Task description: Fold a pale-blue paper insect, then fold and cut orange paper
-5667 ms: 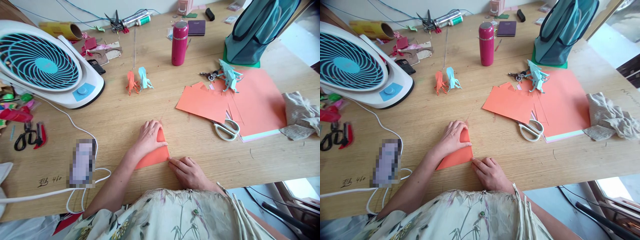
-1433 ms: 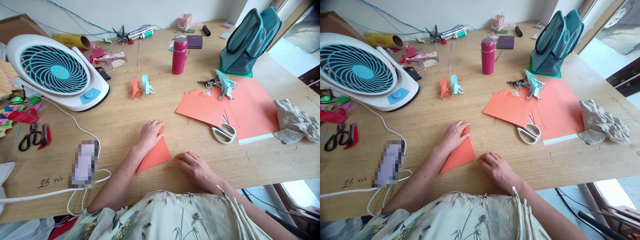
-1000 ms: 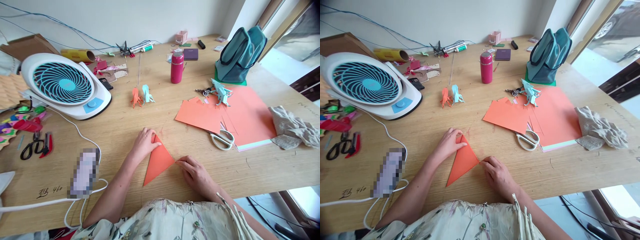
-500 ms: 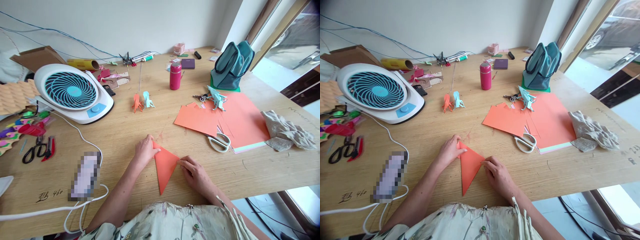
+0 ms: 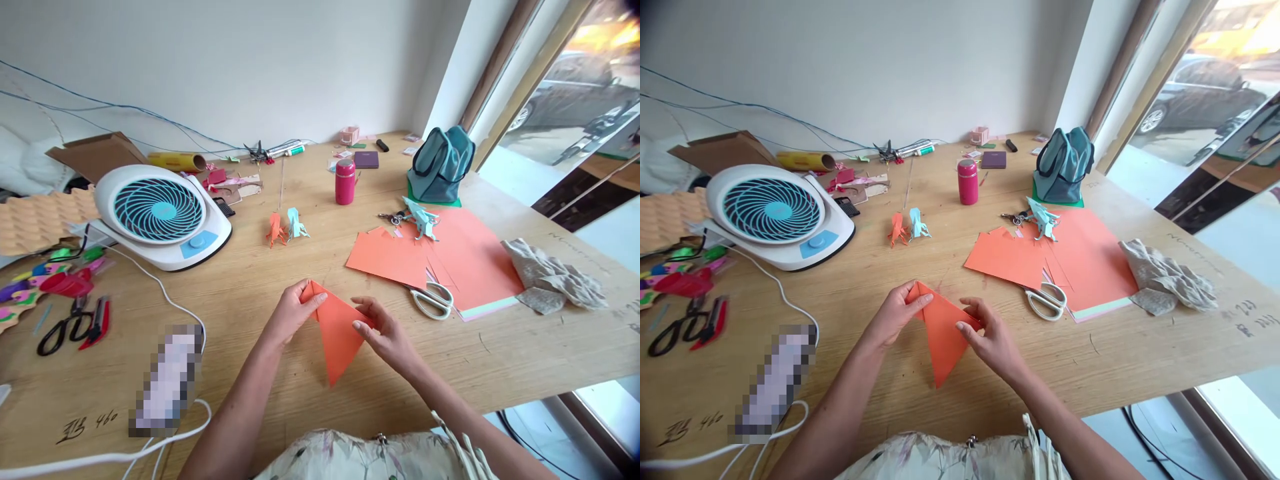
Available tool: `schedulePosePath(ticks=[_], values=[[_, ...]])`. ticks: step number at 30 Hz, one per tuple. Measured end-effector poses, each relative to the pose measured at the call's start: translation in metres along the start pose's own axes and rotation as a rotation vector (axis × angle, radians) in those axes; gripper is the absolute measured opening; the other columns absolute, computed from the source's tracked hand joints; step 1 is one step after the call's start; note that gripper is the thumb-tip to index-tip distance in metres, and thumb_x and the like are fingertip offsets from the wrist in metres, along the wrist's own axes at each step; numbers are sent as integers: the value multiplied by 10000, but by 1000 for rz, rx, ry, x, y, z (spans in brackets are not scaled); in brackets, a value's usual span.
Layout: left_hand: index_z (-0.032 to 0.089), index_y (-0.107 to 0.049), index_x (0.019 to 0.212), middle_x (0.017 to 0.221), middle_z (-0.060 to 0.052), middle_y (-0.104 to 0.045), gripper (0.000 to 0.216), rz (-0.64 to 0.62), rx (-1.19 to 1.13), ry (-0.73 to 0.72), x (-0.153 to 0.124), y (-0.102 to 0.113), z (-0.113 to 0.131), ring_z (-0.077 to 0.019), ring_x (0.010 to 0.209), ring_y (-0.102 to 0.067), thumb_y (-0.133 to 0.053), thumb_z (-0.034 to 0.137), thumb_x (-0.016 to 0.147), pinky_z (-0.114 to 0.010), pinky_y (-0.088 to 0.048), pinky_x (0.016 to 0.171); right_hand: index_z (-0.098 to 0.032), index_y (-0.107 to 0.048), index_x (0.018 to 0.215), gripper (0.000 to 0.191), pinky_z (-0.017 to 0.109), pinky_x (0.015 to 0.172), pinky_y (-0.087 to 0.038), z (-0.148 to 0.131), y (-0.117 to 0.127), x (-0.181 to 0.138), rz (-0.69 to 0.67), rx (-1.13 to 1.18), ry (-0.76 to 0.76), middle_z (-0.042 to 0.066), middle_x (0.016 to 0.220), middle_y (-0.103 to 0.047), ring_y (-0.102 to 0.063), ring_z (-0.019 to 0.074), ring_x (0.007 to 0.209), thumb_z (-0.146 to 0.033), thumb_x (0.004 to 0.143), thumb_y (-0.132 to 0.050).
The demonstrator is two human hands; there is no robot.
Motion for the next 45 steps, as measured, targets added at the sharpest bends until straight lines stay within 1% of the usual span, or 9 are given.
schedulePosePath(ticks=[2, 4, 9, 16, 20, 25, 34, 39, 45], values=[[173, -579, 820, 767, 10, -619, 286, -7, -51, -15, -1, -2, 10, -130, 696, -561, -705, 428, 787, -232, -459, 680, -197, -646, 975, 296, 279, 698, -504, -5, -1, 9, 6, 44, -13, 43, 888, -675, -629, 181, 801, -484, 920, -602], [170, -592, 825, 770, 8, -606, 264, -15, -63, -60, 0, -1, 22, -128, 707, -549, -695, 412, 807, -228, -447, 687, -184, -635, 838, 324, 261, 629, -460, -8, 2, 15, 33, 45, -5, 22, 768, -626, -577, 159, 706, -494, 921, -594], [170, -578, 743, 695, 24, -527, 282, 29, -16, -195, 2, 9, 50, -112, 659, -478, -624, 415, 875, -216, -397, 644, -188, -609, 803, 308, 257, 611, -415, -19, 6, 24, 39, 37, 33, 12, 735, -582, -524, 149, 680, -472, 922, -597], [175, -571, 728, 657, 38, -496, 250, 2, 156, -251, 1, -8, 63, -105, 629, -440, -565, 338, 917, -209, -370, 621, -188, -645, 802, 211, 250, 612, -393, -59, -1, 36, 46, -98, 147, 6, 737, -615, -503, 134, 661, -354, 927, -607], [168, -587, 697, 628, 35, -497, 292, 15, 215, -280, 0, -5, 70, -105, 609, -432, -567, 356, 919, -212, -357, 595, -184, -671, 779, 236, 247, 577, -377, -67, -4, 40, 22, -169, 171, 10, 717, -619, -504, 132, 642, -347, 931, -595], [162, -674, 735, 678, 6, -619, 330, 8, 239, -286, 1, 4, 73, -132, 648, -537, -556, 399, 930, -228, -404, 624, -184, -704, 803, 270, 251, 552, -384, -65, -7, 42, -34, -200, 169, 32, 732, -641, -523, 146, 654, -373, 945, -574], [172, -791, 805, 787, -47, -767, 312, 191, 109, -251, 3, 45, 66, -200, 751, -687, -647, 440, 875, -253, -492, 687, -189, -680, 749, 311, 265, 587, -402, -44, -5, 39, -65, -159, 165, 20, 696, -618, -540, 152, 662, -408, 947, -581], [175, -801, 805, 798, -59, -780, 301, 219, 6, -236, 6, 48, 61, -205, 762, -702, -672, 441, 860, -264, -507, 716, -184, -622, 660, 346, 264, 605, -400, -32, 4, 38, -19, -41, 118, -4, 645, -578, -498, 135, 626, -433, 898, -653], [164, -804, 847, 745, -59, -772, 312, 302, -94, -181, 6, 53, 56, -199, 673, -700, -700, 457, 830, -277, -527, 660, -192, -667, 694, 310, 274, 607, -407, -26, 6, 40, -13, 70, 98, 4, 660, -586, -505, 144, 639, -449, 868, -683]])
Point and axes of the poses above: each hand's wrist, its own x-axis towards the middle knuckle, its own y-axis out of the back of the hand, z = x × y, the point moved 10 cm from there along x, towards the middle knuckle
